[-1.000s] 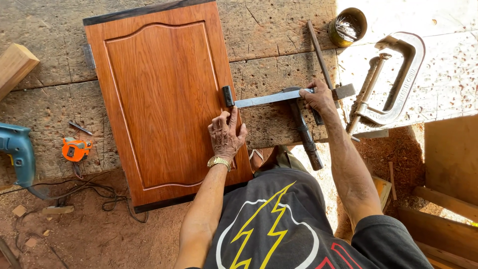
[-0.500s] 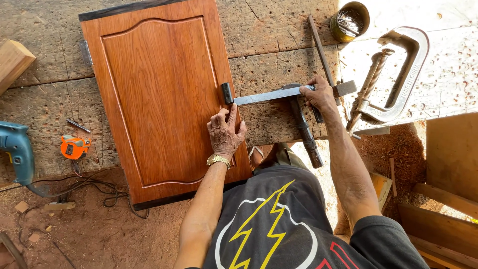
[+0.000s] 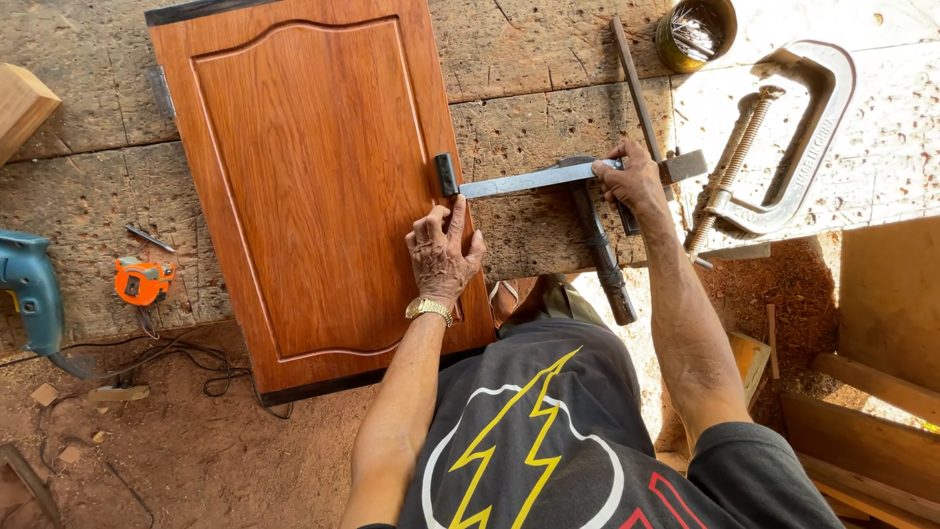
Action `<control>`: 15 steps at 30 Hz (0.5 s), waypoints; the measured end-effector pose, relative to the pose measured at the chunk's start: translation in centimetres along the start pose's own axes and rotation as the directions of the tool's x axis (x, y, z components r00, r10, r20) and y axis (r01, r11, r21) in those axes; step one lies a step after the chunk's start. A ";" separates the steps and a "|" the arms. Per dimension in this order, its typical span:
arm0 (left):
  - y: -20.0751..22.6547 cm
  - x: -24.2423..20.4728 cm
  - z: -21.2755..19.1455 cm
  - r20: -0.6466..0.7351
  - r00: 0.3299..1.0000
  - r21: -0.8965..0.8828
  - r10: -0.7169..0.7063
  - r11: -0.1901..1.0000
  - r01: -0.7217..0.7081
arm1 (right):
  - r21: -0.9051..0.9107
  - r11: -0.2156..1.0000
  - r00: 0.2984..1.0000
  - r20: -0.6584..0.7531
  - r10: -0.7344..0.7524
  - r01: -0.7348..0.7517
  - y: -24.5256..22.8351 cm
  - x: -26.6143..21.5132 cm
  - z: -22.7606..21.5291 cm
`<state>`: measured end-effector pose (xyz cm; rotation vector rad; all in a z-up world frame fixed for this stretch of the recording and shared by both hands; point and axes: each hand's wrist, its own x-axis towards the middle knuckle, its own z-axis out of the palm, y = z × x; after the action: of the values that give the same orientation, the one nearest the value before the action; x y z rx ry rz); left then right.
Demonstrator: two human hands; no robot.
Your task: The person attaches a metal hinge to a wooden cabinet door using a C-clamp to secure it in place. They then use a square ruler to measure and align the hinge on the door's edge before removing the clamp and placing the door on the workbench.
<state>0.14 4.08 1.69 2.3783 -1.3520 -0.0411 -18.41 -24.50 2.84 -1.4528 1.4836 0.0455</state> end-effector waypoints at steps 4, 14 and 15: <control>-0.1 0.0 0.0 -0.005 1.000 -0.026 0.004 1.000 -0.004 | -0.001 1.000 1.000 -0.002 -0.012 0.012 -0.1 -0.2 0.0; -0.2 -0.1 0.4 -0.014 1.000 -0.006 -0.004 1.000 0.004 | -0.016 1.000 1.000 -0.011 -0.026 0.026 0.0 0.0 0.1; -0.1 -0.1 0.4 -0.013 1.000 -0.001 -0.005 1.000 0.005 | -0.017 0.999 0.999 -0.011 -0.035 0.035 0.1 0.0 0.1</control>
<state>0.10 4.12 1.25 2.3769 -1.3401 -0.0285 -18.44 -24.39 2.72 -1.4945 1.4694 0.0280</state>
